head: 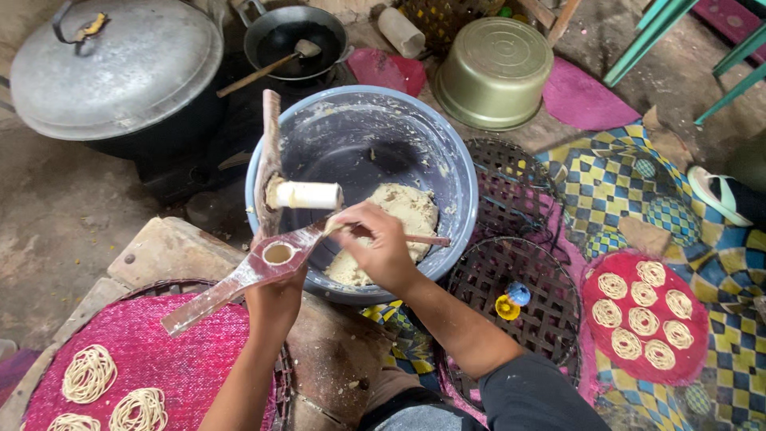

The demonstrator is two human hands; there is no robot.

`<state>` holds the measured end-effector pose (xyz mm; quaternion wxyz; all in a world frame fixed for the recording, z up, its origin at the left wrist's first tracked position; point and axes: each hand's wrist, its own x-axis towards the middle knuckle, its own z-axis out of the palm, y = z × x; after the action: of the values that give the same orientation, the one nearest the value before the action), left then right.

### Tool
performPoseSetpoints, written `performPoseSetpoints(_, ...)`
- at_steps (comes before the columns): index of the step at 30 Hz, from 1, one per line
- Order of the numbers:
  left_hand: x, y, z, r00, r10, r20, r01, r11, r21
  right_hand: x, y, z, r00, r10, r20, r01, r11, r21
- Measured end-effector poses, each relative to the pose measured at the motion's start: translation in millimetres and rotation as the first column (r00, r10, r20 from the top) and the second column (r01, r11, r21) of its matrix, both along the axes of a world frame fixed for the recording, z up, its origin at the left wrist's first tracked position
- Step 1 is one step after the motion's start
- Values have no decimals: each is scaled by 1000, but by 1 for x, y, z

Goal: The person sits on the floor and uses a manual dough press to extrude dough into noodle nests onto round pink trays. They reload dough from a basin, press strands onto the tray, cut the strands free by hand, and fill tray after tray.

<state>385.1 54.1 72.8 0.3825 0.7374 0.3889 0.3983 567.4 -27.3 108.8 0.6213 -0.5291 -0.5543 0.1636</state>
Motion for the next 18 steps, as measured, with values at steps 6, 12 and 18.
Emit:
performPoseSetpoints(6,10,7,4,992,44,-120,5,927,376,1,6,19,949,312,51,-291,924,-247)
performPoseSetpoints(12,24,10,-5,985,29,-172,33,937,348,-1,34,13,798,156,582,-112,987,-111)
performPoseSetpoints(18,21,38,-31,997,-2,-78,25,957,290,13,50,27,777,421,467,-410,903,-132)
